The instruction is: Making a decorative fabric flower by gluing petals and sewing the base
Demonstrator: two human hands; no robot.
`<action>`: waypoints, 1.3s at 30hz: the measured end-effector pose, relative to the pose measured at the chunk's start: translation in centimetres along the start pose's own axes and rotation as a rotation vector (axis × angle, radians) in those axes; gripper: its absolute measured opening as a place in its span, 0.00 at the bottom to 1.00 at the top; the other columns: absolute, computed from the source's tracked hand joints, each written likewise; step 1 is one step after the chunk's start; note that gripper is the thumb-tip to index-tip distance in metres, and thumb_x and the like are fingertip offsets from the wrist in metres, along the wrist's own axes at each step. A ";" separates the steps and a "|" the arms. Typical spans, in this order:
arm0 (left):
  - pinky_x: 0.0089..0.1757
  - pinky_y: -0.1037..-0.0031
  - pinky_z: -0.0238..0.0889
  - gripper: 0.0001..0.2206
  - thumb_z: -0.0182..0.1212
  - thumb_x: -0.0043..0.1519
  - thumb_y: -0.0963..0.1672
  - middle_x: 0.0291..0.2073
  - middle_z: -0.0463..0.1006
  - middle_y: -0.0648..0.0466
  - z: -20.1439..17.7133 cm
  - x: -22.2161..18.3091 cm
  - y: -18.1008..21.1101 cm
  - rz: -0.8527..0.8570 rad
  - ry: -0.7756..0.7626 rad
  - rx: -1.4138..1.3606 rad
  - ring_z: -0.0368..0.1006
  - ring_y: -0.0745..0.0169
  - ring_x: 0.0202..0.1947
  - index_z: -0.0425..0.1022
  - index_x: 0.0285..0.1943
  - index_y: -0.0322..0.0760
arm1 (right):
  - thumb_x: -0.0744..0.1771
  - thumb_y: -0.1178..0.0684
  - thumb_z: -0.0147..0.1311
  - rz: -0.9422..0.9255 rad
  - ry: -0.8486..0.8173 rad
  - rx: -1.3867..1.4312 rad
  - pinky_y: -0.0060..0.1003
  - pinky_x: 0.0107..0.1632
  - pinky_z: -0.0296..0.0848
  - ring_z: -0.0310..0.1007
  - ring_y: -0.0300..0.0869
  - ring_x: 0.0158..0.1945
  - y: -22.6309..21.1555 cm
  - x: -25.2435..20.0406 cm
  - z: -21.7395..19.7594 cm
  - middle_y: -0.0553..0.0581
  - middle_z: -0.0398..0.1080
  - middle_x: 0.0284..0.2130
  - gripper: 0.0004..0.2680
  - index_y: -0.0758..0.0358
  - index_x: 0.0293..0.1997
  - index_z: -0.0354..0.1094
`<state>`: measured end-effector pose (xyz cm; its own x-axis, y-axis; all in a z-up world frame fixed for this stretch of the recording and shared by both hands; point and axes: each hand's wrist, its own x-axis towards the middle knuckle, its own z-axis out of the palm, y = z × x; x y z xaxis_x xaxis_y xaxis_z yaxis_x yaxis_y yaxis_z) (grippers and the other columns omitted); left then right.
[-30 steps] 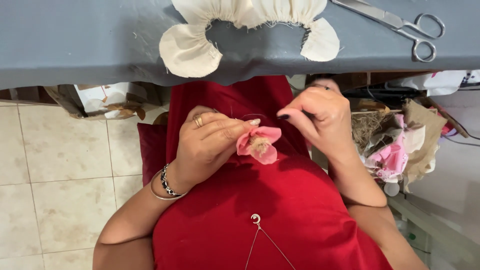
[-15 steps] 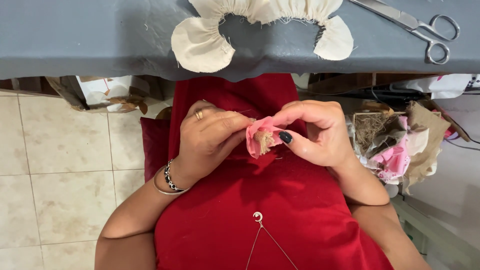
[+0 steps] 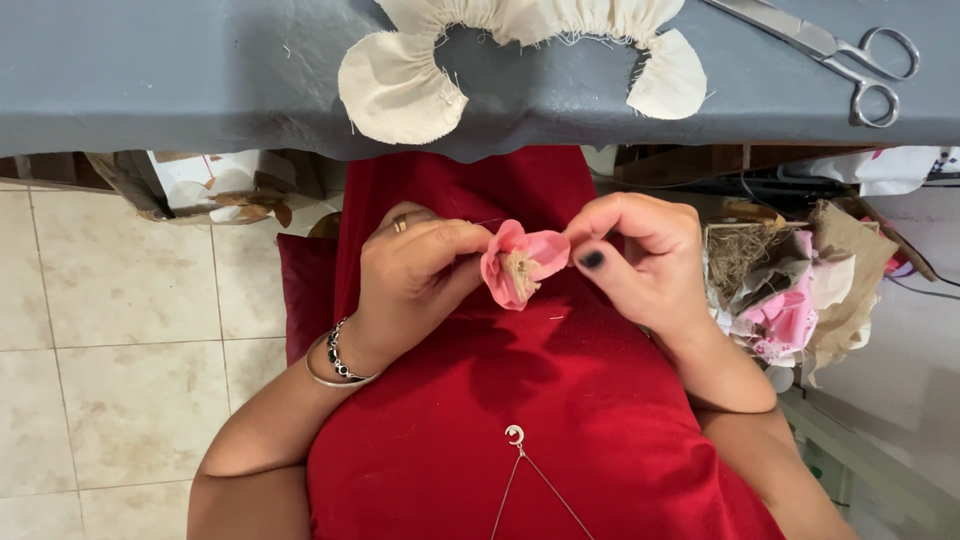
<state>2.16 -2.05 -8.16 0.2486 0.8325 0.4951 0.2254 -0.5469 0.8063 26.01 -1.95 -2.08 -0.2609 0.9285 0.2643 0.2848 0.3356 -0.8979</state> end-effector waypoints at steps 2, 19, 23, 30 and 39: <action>0.39 0.68 0.74 0.07 0.75 0.58 0.42 0.34 0.83 0.60 0.1 -0.2 -0.2 -0.019 0.008 -0.014 0.80 0.54 0.34 0.82 0.42 0.46 | 0.65 0.43 0.61 0.028 -0.018 0.079 0.30 0.36 0.75 0.73 0.37 0.25 0.4 -0.6 0.1 0.50 0.75 0.20 0.12 0.63 0.30 0.77; 0.39 0.65 0.74 0.08 0.75 0.57 0.41 0.33 0.83 0.55 -0.4 1.1 1.4 -0.052 0.023 -0.032 0.80 0.49 0.34 0.81 0.41 0.43 | 0.64 0.59 0.64 -0.030 -0.034 0.104 0.34 0.36 0.75 0.71 0.40 0.26 -0.2 -0.4 0.2 0.57 0.72 0.22 0.04 0.67 0.29 0.75; 0.39 0.66 0.75 0.09 0.77 0.56 0.41 0.31 0.82 0.54 -0.3 1.1 1.4 -0.111 0.049 -0.085 0.81 0.51 0.34 0.81 0.41 0.40 | 0.62 0.53 0.69 -0.052 -0.008 0.070 0.34 0.41 0.75 0.72 0.42 0.29 0.7 -0.9 -0.2 0.56 0.73 0.24 0.08 0.69 0.35 0.76; 0.36 0.67 0.76 0.09 0.76 0.56 0.41 0.29 0.81 0.55 0.1 1.1 1.6 -0.184 0.092 -0.136 0.81 0.52 0.32 0.80 0.41 0.42 | 0.62 0.53 0.71 -0.054 -0.050 -0.071 0.38 0.44 0.75 0.74 0.42 0.34 0.3 -0.3 1.9 0.55 0.75 0.27 0.11 0.67 0.41 0.74; 0.36 0.69 0.75 0.09 0.75 0.56 0.40 0.27 0.81 0.53 -0.4 2.0 2.2 -0.292 0.064 -0.323 0.80 0.59 0.30 0.80 0.42 0.39 | 0.62 0.52 0.73 -0.061 -0.047 -0.152 0.40 0.45 0.76 0.77 0.45 0.37 0.8 0.7 2.5 0.55 0.73 0.31 0.14 0.65 0.48 0.75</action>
<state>2.79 -1.53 -5.22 0.1568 0.9574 0.2424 -0.0314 -0.2405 0.9701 23.79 -1.43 -3.49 -0.3235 0.8983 0.2972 0.4024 0.4149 -0.8161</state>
